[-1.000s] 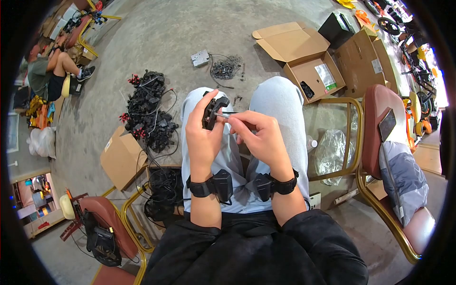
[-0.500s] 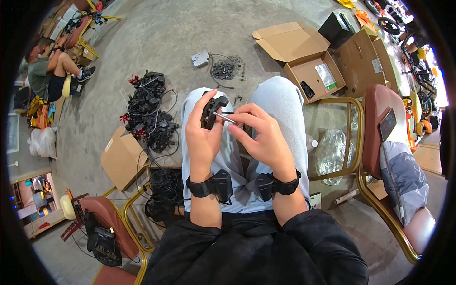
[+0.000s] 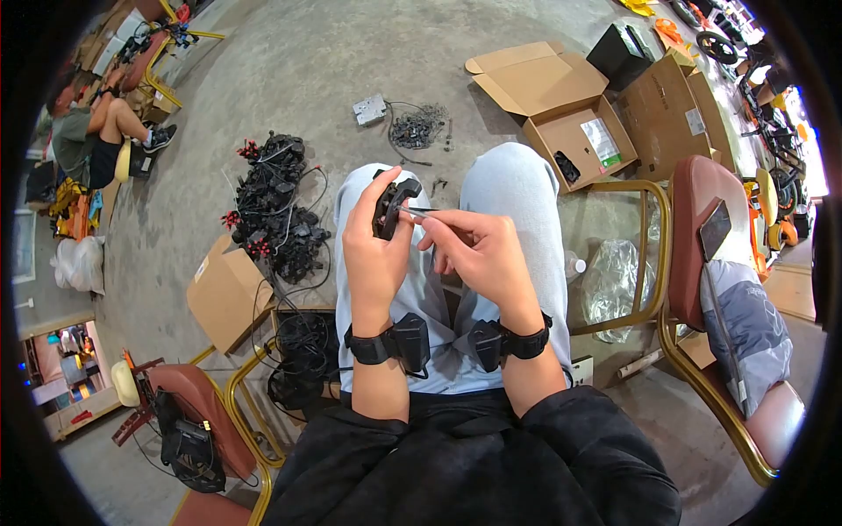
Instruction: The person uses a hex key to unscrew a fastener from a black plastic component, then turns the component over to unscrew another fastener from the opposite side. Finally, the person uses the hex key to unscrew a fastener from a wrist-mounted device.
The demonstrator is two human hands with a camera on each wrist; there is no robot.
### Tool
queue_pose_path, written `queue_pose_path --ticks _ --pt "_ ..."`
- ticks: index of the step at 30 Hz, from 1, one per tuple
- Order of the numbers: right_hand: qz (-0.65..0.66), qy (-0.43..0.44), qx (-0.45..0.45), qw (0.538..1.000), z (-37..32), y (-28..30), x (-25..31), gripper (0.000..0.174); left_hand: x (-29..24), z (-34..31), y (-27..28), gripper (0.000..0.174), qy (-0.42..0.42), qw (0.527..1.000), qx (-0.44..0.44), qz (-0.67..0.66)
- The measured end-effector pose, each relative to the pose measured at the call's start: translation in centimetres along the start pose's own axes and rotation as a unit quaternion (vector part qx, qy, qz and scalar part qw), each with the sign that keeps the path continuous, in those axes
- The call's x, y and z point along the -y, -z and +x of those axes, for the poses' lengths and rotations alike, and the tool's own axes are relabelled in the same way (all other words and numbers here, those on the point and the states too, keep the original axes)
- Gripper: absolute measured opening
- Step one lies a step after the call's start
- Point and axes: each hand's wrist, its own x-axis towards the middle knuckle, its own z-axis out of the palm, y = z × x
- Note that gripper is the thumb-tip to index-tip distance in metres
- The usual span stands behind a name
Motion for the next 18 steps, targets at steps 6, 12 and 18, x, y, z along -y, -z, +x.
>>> queue_pose_path --ticks 6,12,18 --pt "-0.008 -0.013 0.006 1.0 -0.21 -0.19 0.4 0.019 0.28 0.01 -0.03 0.043 -0.02 1.0 -0.004 0.018" --pt "-0.043 0.028 -0.022 0.998 -0.17 -0.55 0.3 0.019 0.5 -0.06 -0.18 0.044 -0.024 0.999 -0.008 0.036" --pt "-0.008 -0.062 -0.007 0.998 -0.17 -0.37 0.79 0.02 0.6 -0.01 -0.07 0.044 -0.042 0.998 0.005 0.052"
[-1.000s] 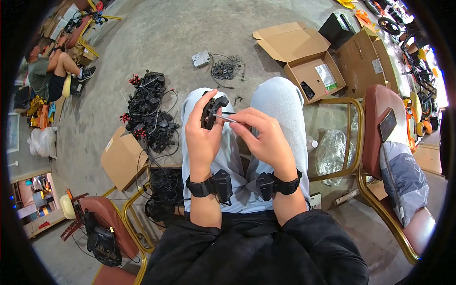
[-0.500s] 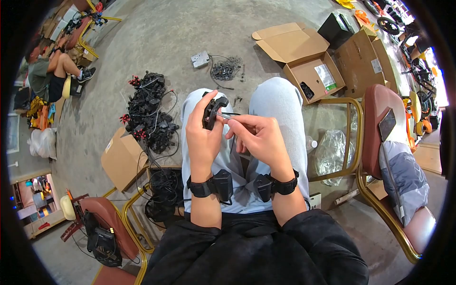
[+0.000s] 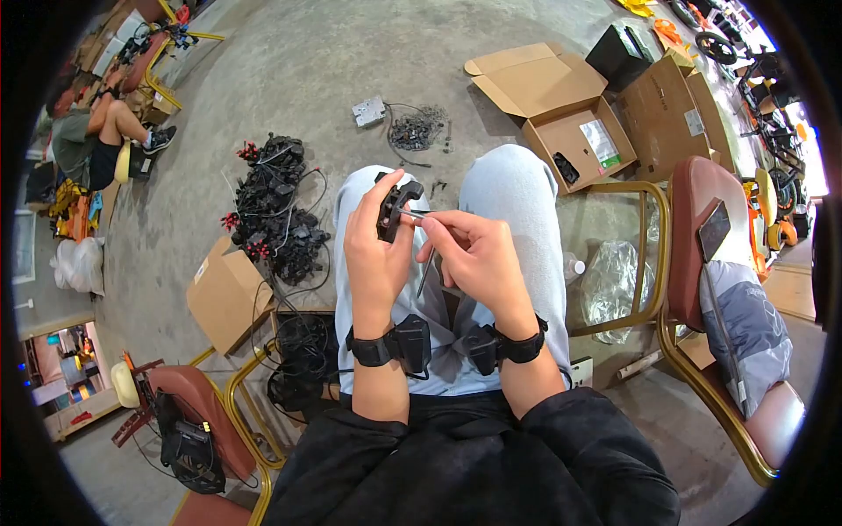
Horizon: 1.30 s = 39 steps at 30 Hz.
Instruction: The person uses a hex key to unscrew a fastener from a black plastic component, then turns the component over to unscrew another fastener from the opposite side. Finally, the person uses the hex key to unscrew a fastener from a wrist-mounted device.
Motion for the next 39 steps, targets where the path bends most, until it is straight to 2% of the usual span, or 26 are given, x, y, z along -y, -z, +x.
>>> queue_pose_path --ticks 2,4,8,10,13,20,22,25,29,31,35,39 --pt "0.0 -0.009 -0.004 1.0 0.0 -0.2 -0.2 0.02 -0.2 0.0 0.0 0.043 -0.004 1.0 0.005 0.005" --pt "0.005 0.077 -0.02 0.997 0.2 -0.5 -0.9 0.02 -0.3 0.0 0.1 0.043 0.033 0.999 0.017 -0.001" --pt "-0.041 0.098 -0.029 0.994 0.3 0.1 -1.1 0.017 0.1 -0.1 0.1 0.043 0.019 1.0 0.005 -0.012" --pt "-0.098 0.21 -0.047 0.972 0.5 0.4 -1.1 0.015 0.1 -0.1 0.1 0.043 0.019 0.999 0.0 -0.043" --pt "-0.133 0.256 -0.075 0.955 0.4 0.7 -0.5 0.015 -0.2 0.0 0.2 0.042 0.031 0.998 -0.004 -0.054" --pt "-0.11 0.194 -0.041 0.974 0.5 0.4 -1.0 0.015 -0.1 -0.1 0.1 0.042 0.015 0.999 -0.005 -0.04" --pt "0.03 0.05 -0.03 0.998 0.2 -0.2 -0.8 0.015 0.0 -0.1 0.1 0.043 0.025 0.999 -0.002 -0.032" --pt "0.05 0.012 -0.01 0.999 0.1 -0.3 -0.5 0.017 -0.1 -0.1 0.1 0.043 0.018 1.0 0.002 -0.018" --pt "0.029 0.051 -0.017 0.998 0.3 -0.3 -0.9 0.017 -0.1 -0.1 0.0 0.043 0.024 1.0 -0.004 -0.019" --pt "-0.131 0.243 -0.082 0.958 0.6 -0.2 -0.9 0.016 0.2 -0.1 0.1 0.042 0.009 1.0 0.007 -0.019" --pt "-0.132 0.268 -0.098 0.949 0.9 0.5 -1.5 0.016 -0.2 -0.1 0.2 0.042 0.013 0.999 0.007 -0.034" --pt "-0.074 0.167 -0.058 0.982 0.6 0.8 -1.3 0.012 -0.1 0.0 0.0 0.042 0.019 0.999 -0.005 -0.042"
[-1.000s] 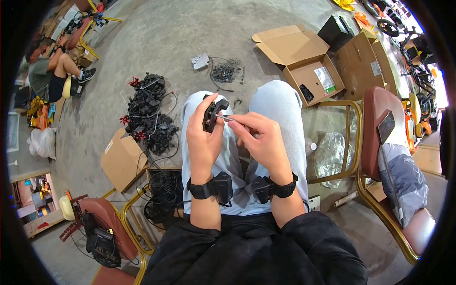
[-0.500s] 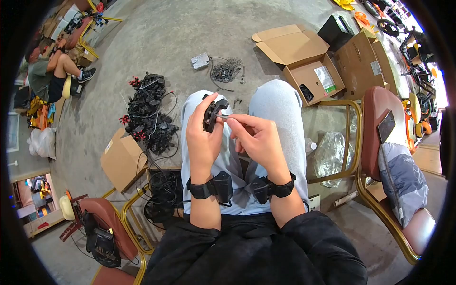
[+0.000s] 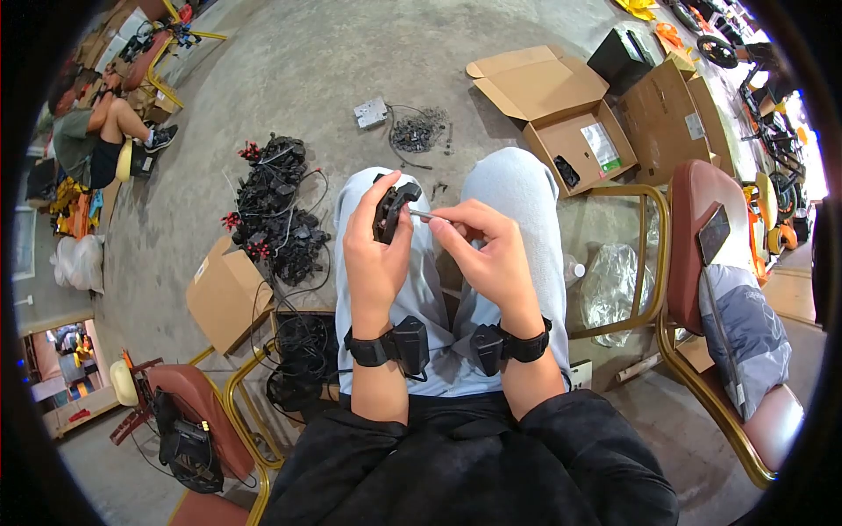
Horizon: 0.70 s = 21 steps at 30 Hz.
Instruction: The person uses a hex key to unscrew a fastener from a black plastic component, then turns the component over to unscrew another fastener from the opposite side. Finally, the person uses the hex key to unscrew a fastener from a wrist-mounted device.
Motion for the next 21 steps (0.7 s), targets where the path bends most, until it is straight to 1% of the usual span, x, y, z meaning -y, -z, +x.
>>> queue_pose_path --ticks 1,4,8,10,14,15,16,17,19,20,21 --pt "0.025 -0.043 0.013 0.999 -0.1 0.0 0.1 0.012 0.2 0.0 -0.1 0.043 -0.007 1.0 -0.01 -0.016" --pt "0.036 -0.051 0.024 0.998 -0.1 -0.6 0.1 0.015 0.3 0.0 0.1 0.041 -0.008 1.0 0.013 0.014" --pt "0.078 -0.064 0.013 0.995 -0.2 -1.2 0.1 0.017 -0.1 0.0 0.1 0.041 0.002 1.0 0.013 0.021" --pt "0.129 -0.154 0.033 0.979 -0.2 -1.2 1.0 0.017 -0.1 0.1 0.1 0.043 0.006 1.0 0.006 0.005" --pt "0.142 -0.157 0.027 0.977 -0.2 -1.4 0.8 0.016 -0.1 0.0 0.1 0.043 0.007 1.0 -0.001 0.017" --pt "0.051 -0.039 -0.003 0.998 -0.1 -1.4 0.4 0.015 -0.1 0.1 0.1 0.043 0.016 1.0 -0.001 0.002" --pt "-0.041 0.08 -0.033 0.995 0.1 -1.4 0.1 0.015 -0.2 0.1 0.2 0.044 0.026 1.0 -0.001 -0.013" --pt "-0.041 0.081 -0.033 0.995 0.2 -1.3 -0.2 0.015 -0.1 0.0 0.2 0.044 0.025 1.0 -0.002 -0.013" --pt "-0.034 0.125 -0.047 0.991 0.3 -1.0 -0.6 0.018 0.0 0.0 0.1 0.045 0.04 0.998 -0.005 -0.046" --pt "-0.034 0.125 -0.047 0.99 0.3 -0.7 -0.5 0.018 -0.2 0.0 0.1 0.045 0.04 0.998 -0.005 -0.046" --pt "-0.013 0.093 -0.023 0.995 0.2 -0.5 -0.3 0.018 -0.6 0.1 0.2 0.044 0.034 0.998 -0.005 -0.053"
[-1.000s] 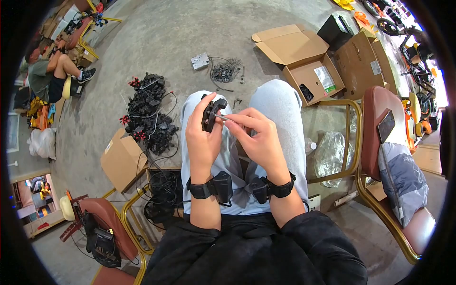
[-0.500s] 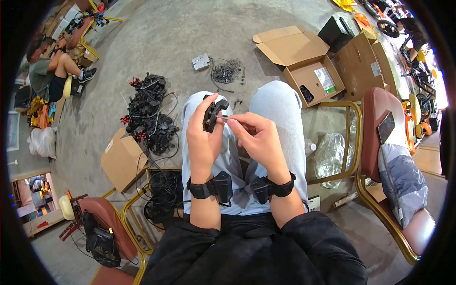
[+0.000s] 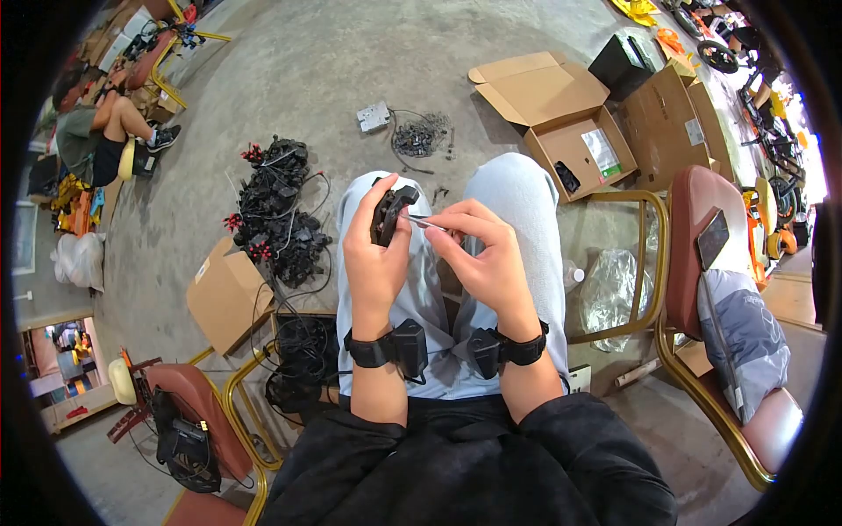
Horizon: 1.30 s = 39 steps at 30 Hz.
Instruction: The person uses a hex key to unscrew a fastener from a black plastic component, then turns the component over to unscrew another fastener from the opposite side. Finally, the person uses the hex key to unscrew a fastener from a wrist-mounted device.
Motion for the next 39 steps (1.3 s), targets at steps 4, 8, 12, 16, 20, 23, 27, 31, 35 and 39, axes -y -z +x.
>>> queue_pose_path --ticks 4,8,12,16,20,23,27,31,35,39 --pt "0.031 -0.09 0.045 0.994 -0.1 -0.2 0.4 0.017 -0.1 -0.1 0.0 0.043 -0.017 1.0 0.006 0.009" --pt "0.035 -0.111 0.049 0.992 -0.3 -0.6 0.4 0.016 0.1 -0.1 -0.1 0.044 -0.024 0.999 -0.002 0.022" --pt "0.162 -0.264 0.054 0.949 -0.2 -0.5 0.9 0.019 0.5 -0.1 -0.1 0.043 -0.036 0.999 0.0 0.04" --pt "0.153 -0.194 0.036 0.968 -0.5 -0.9 0.3 0.019 0.6 -0.1 -0.1 0.042 -0.04 0.998 -0.005 0.047" --pt "-0.049 0.039 -0.008 0.998 0.2 -0.5 -0.1 0.018 0.2 -0.1 0.0 0.041 -0.036 0.999 -0.004 0.029" --pt "-0.019 0.026 -0.01 0.999 0.1 0.0 -0.1 0.017 0.0 -0.1 0.0 0.04 -0.029 0.999 -0.007 0.015" --pt "0.057 -0.118 0.036 0.991 -0.1 0.2 0.7 0.015 0.0 -0.2 0.0 0.042 -0.004 1.0 0.005 0.0" --pt "0.052 -0.11 0.052 0.991 -0.2 -0.1 0.4 0.015 0.0 -0.2 0.1 0.04 -0.016 0.999 0.012 0.035" --pt "0.129 -0.213 0.055 0.967 -0.3 -0.6 1.1 0.018 0.2 -0.2 0.1 0.038 -0.032 0.998 0.013 0.049" --pt "0.175 -0.253 0.058 0.95 -0.3 -0.8 1.2 0.019 0.1 -0.1 0.1 0.037 -0.017 0.998 0.014 0.052"
